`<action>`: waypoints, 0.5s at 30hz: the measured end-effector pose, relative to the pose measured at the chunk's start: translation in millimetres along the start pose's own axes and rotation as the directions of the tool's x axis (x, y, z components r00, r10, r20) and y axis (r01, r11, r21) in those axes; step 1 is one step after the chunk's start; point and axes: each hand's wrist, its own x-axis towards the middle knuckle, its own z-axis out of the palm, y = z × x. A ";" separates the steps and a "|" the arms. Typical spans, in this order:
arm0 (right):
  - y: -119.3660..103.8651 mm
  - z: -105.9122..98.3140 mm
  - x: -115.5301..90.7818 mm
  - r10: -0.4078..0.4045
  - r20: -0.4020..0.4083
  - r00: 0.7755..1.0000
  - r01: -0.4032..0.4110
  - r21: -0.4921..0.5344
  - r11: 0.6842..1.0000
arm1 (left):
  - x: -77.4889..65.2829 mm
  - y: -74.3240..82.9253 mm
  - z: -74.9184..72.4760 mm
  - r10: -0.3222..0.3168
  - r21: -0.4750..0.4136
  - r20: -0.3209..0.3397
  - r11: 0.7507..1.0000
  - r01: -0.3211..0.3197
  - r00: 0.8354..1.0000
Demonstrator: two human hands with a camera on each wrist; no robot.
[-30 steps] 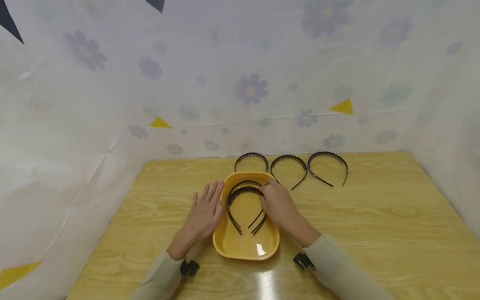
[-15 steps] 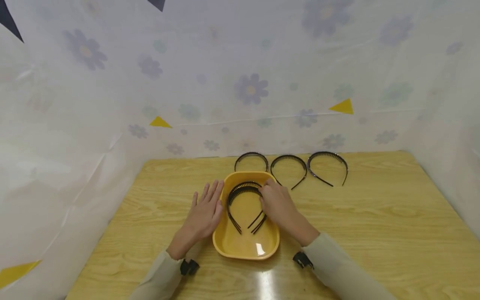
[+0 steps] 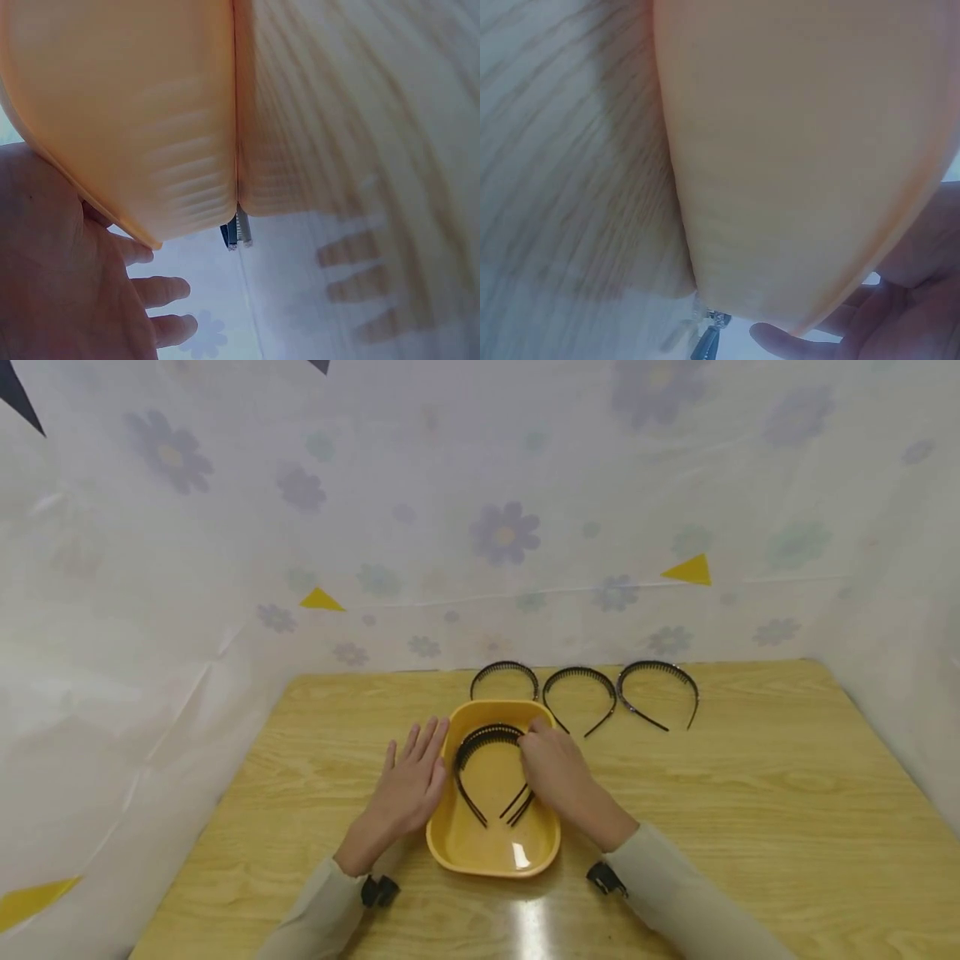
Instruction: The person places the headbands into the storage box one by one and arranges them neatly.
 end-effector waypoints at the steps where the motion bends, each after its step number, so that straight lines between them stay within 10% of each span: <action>1: 0.0 -0.1 0.0 -0.002 -0.002 1.000 0.002 -0.005 1.000 | 0.3 0.0 -0.1 0.002 0.001 -0.002 1.000 -0.002 1.000; 15: -0.6 -0.2 -1.0 -0.020 -0.029 0.999 0.019 -0.029 0.999 | 0.5 -0.5 -1.0 0.008 -0.010 -0.003 1.000 -0.008 1.000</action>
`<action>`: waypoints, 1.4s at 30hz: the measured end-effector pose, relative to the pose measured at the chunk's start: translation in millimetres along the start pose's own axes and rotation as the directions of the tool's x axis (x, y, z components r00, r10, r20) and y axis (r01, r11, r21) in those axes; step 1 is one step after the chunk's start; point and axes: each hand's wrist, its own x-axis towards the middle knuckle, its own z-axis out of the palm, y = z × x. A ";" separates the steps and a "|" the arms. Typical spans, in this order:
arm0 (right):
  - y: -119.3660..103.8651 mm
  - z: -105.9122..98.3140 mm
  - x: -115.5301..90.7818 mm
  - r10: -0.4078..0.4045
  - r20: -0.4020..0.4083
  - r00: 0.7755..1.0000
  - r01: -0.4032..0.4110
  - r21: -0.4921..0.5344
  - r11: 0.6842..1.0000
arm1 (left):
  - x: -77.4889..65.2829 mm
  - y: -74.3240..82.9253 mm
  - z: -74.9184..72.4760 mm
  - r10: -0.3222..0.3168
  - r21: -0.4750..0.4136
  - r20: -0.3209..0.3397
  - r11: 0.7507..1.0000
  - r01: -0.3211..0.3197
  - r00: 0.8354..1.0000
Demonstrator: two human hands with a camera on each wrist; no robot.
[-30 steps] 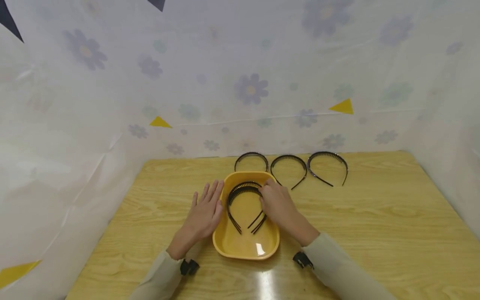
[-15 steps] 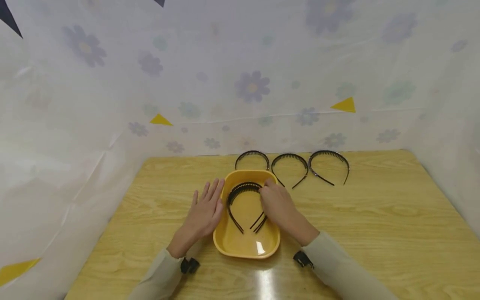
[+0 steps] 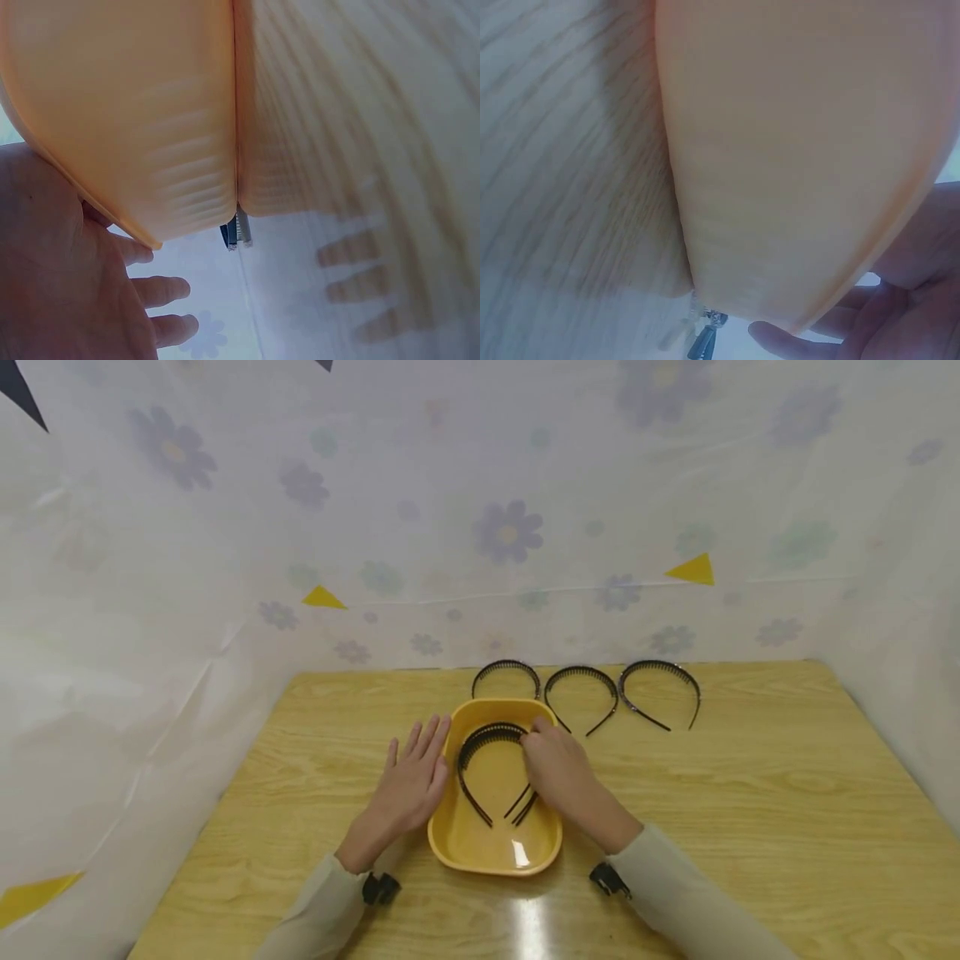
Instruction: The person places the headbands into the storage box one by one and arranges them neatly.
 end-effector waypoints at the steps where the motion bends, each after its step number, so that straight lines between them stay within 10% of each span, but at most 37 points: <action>1: -0.3 0.2 -0.1 0.001 0.001 1.000 -0.001 -0.005 1.000 | -0.1 -0.1 -0.1 -0.001 0.000 0.000 1.000 0.001 1.000; 42: 1.8 8.4 -6.9 -0.058 -0.084 0.995 0.057 -0.013 0.998 | 0.5 -0.1 1.1 -0.008 0.020 0.004 1.000 0.007 1.000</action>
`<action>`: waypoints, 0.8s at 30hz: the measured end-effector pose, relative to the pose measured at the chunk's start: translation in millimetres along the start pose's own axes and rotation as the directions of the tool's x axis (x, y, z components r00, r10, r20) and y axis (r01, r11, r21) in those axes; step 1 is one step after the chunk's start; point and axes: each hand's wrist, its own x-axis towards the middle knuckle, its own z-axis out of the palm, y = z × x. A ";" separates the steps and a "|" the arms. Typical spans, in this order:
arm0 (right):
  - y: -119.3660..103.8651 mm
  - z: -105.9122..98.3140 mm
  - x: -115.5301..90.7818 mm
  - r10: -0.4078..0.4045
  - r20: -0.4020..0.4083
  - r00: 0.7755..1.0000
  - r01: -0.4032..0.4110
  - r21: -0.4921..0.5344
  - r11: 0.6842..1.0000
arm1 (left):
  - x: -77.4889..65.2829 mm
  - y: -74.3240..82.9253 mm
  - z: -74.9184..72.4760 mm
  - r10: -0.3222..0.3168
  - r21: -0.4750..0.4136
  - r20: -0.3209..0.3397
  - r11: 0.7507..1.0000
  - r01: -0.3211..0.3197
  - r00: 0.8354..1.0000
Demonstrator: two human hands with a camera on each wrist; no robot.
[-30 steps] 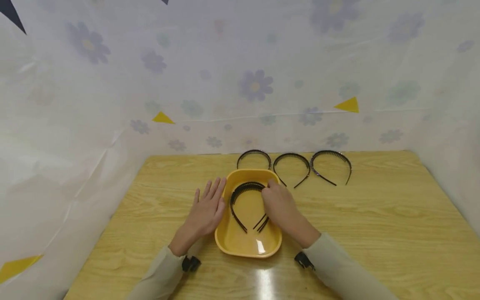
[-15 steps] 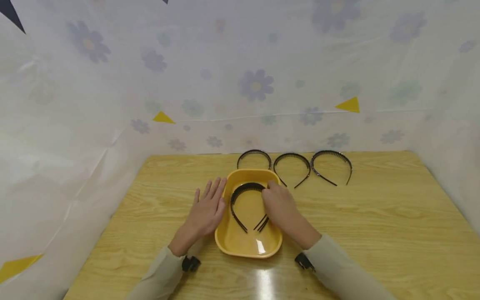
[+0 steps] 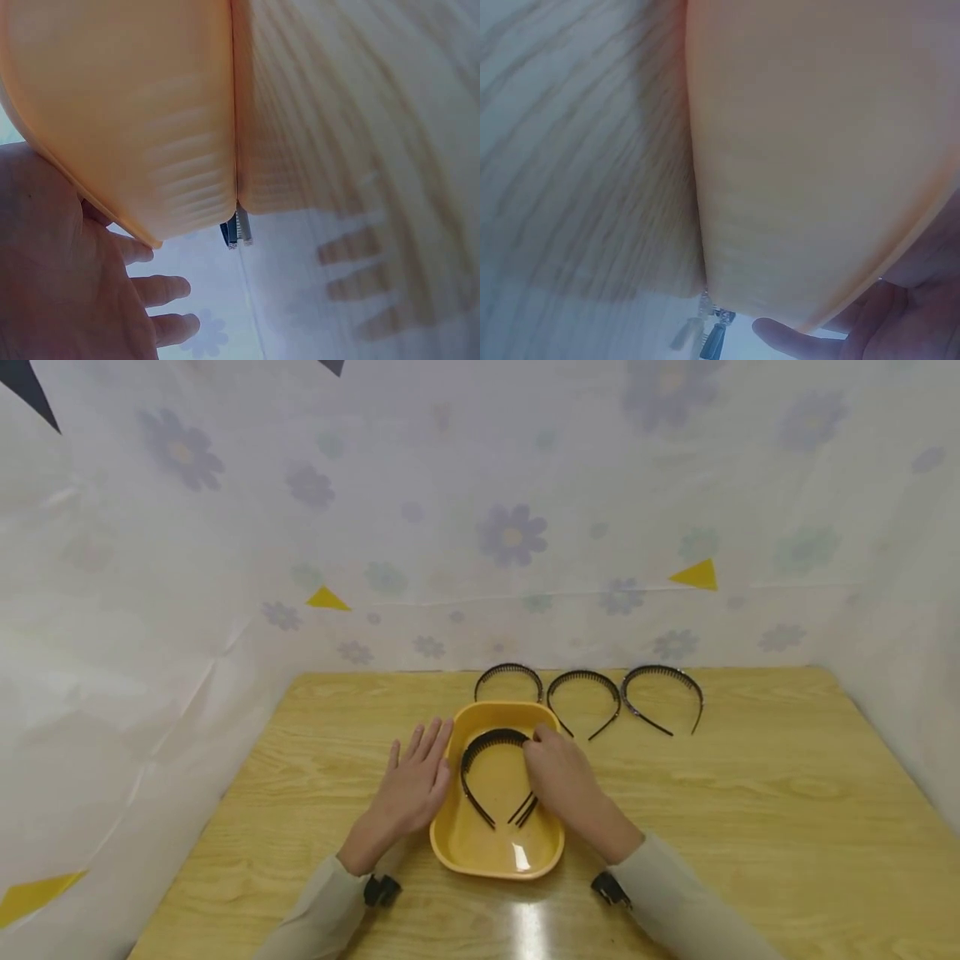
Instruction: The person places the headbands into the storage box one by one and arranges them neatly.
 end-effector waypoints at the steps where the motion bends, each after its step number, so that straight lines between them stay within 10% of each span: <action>1: 0.7 0.5 -0.7 -0.008 -0.013 1.000 0.008 0.003 1.000 | -0.2 0.3 -0.3 0.000 -0.002 0.002 1.000 0.000 1.000; 24: 19.4 -24.7 -8.8 0.010 -0.064 0.998 -0.004 0.098 0.995 | -0.6 1.3 -0.2 -0.001 0.004 0.008 1.000 0.001 1.000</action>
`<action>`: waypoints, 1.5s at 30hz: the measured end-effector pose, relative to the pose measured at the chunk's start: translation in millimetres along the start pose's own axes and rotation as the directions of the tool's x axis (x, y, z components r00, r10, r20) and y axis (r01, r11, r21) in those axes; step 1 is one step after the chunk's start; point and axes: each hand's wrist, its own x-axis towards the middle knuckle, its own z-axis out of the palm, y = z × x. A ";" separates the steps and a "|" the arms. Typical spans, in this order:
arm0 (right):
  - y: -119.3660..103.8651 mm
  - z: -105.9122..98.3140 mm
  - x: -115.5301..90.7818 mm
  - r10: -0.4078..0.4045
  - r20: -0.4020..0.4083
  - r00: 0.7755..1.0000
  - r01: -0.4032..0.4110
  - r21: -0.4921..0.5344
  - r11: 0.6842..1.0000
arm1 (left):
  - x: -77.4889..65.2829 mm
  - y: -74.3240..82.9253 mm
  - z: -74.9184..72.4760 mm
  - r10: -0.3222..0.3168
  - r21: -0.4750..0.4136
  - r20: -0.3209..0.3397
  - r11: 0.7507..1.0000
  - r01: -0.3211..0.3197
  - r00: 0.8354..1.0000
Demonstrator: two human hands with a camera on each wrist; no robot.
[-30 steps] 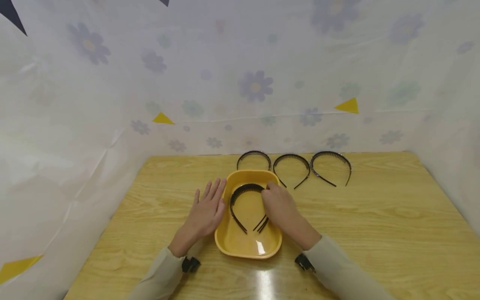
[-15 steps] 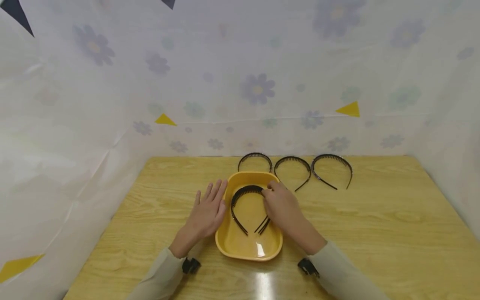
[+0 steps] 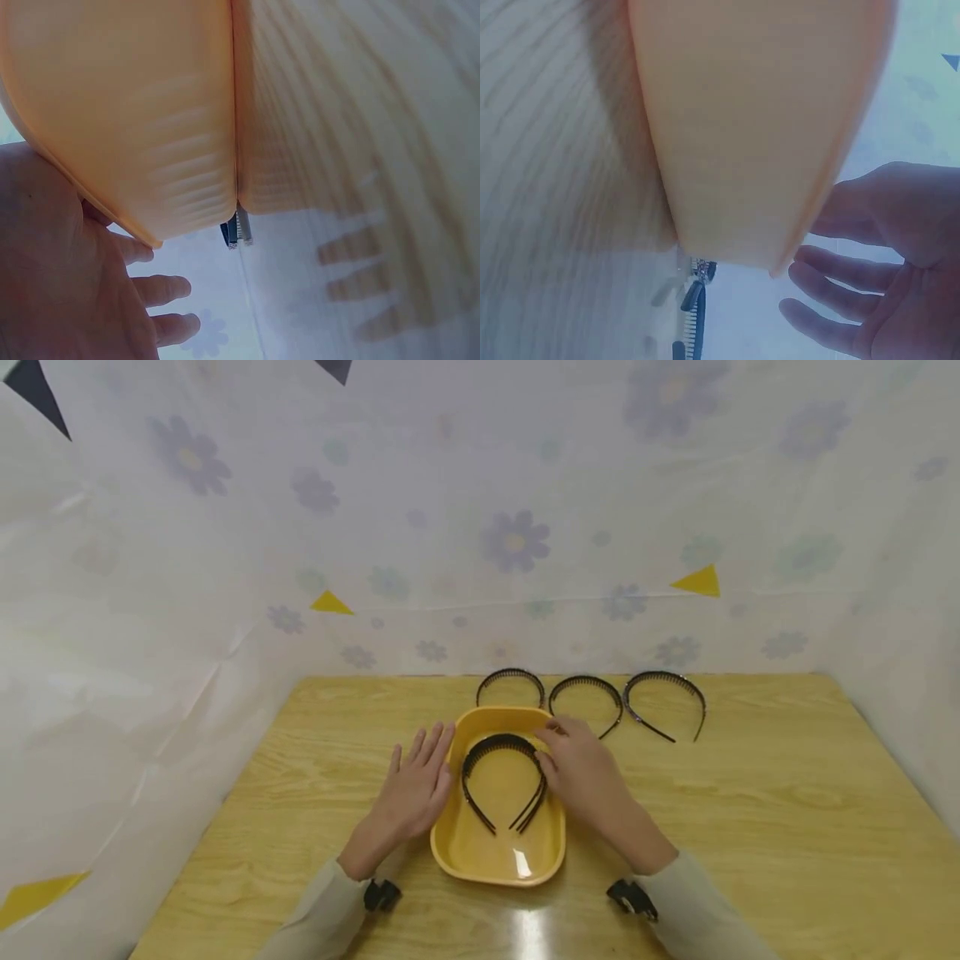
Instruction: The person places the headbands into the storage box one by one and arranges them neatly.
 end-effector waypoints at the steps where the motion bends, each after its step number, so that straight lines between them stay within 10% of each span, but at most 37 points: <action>1: 2.0 -1.6 -0.8 0.004 -0.011 1.000 -0.004 0.009 1.000 | 0.0 0.1 0.3 0.000 0.000 0.001 1.000 0.000 1.000; 24: 70.8 -41.9 -8.8 0.130 -0.256 0.958 -0.078 0.201 0.976 | -4.1 -2.1 -1.4 0.012 -0.008 -0.006 1.000 -0.012 1.000; 45: 163.3 -63.3 -27.8 0.286 -0.155 0.946 -0.238 0.270 0.933 | -3.5 -3.1 -0.2 -0.001 -0.007 0.001 1.000 0.001 1.000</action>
